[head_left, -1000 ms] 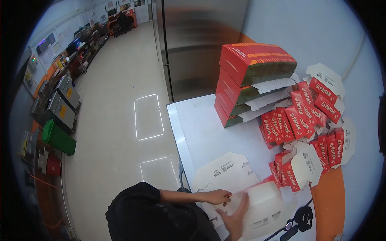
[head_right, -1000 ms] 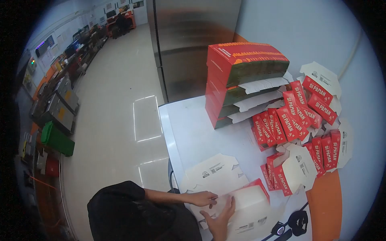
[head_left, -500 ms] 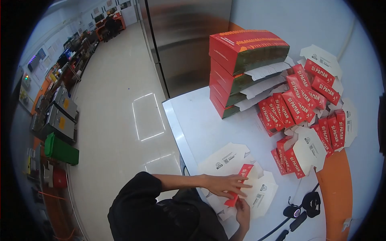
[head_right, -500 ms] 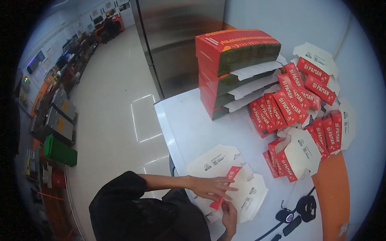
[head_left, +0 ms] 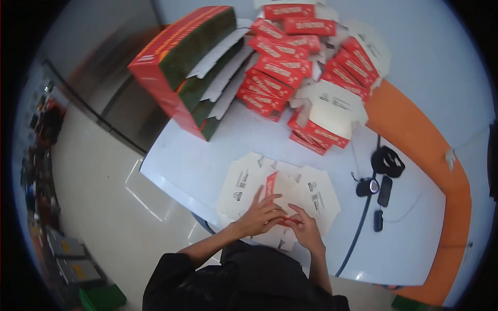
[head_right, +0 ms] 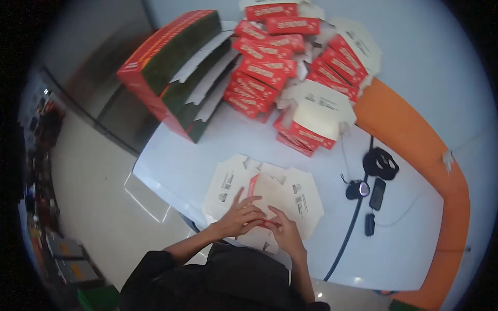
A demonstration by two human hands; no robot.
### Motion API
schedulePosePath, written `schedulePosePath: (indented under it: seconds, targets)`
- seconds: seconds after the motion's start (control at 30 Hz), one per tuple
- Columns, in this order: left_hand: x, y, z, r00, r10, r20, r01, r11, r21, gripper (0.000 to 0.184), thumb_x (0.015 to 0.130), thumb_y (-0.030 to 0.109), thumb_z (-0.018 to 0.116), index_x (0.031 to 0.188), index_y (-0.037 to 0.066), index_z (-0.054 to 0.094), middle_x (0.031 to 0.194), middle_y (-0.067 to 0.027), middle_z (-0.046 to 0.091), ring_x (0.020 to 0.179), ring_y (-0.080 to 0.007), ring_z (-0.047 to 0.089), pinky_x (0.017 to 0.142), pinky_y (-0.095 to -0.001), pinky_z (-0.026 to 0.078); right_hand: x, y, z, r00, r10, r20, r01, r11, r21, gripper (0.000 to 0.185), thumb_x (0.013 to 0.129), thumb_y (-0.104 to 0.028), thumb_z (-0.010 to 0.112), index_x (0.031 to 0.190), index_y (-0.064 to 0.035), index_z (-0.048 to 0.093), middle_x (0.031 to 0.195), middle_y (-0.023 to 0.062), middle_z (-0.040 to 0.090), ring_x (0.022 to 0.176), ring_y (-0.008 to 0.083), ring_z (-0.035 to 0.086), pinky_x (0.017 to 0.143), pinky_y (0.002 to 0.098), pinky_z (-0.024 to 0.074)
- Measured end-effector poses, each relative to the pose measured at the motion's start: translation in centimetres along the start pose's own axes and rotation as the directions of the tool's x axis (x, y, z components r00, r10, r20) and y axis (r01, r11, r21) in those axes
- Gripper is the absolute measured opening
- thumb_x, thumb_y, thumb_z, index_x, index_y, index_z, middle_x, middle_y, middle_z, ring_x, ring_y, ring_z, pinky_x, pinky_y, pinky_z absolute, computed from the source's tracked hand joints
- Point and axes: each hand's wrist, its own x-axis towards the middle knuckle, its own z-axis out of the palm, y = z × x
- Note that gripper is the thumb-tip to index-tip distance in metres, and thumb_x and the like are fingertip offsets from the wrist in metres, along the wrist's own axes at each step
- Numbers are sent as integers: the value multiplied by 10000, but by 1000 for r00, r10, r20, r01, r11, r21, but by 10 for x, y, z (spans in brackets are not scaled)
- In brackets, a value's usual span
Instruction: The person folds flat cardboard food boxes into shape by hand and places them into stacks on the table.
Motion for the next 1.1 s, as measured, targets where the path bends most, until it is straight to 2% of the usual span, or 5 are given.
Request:
schedulePosePath:
  seconds: [0.17, 0.3, 0.43, 0.87, 1.1]
  targets:
    - [1, -8, -29, 908, -415, 51, 414, 876, -247, 96, 914, 128, 773, 940, 48, 726, 1112, -97, 690, 1273, -316, 583, 1092, -514, 424, -18, -36, -5, 715, -577, -395, 450, 812, -371, 391, 923, 41, 678, 1303, 25, 591, 1108, 190, 723, 1043, 298, 697, 909, 387, 547]
    - [8, -2, -48, 724, -687, 63, 561, 532, -635, 89, 933, 75, 742, 882, 5, 719, 1060, -159, 688, 1222, -303, 622, 940, -380, 497, -23, 11, -22, 708, -361, -607, 506, 859, 79, 268, 916, 3, 714, 1176, 18, 650, 1367, 218, 591, 1248, 394, 582, 1084, 466, 448]
    - [17, 11, -49, 865, -500, 43, 465, 767, -442, 140, 923, 113, 757, 893, -18, 719, 1025, -170, 695, 1172, -324, 641, 934, -403, 496, -11, -19, -21, 921, -307, -239, 302, 952, -60, 262, 956, -102, 722, 1211, -62, 676, 1608, 218, 303, 1448, 421, 391, 1146, 500, 378]
    - [25, 46, -32, 890, -452, 64, 439, 810, -389, 142, 991, 77, 659, 911, -34, 697, 950, -151, 682, 1102, -311, 644, 865, -403, 499, 12, -3, -4, 908, -382, -171, 379, 924, -51, 267, 968, -101, 706, 1233, -88, 738, 1655, 222, 239, 1523, 415, 294, 1200, 501, 335]
    - [30, 43, -15, 933, -320, -163, 304, 946, -114, 98, 897, 75, 758, 980, 27, 777, 889, -92, 678, 1180, -326, 619, 1011, -457, 463, -10, -29, 7, 960, -235, -151, 197, 953, -230, 844, 794, -221, 888, 1534, -155, 486, 1647, 315, 100, 1522, 502, 218, 1198, 553, 324]
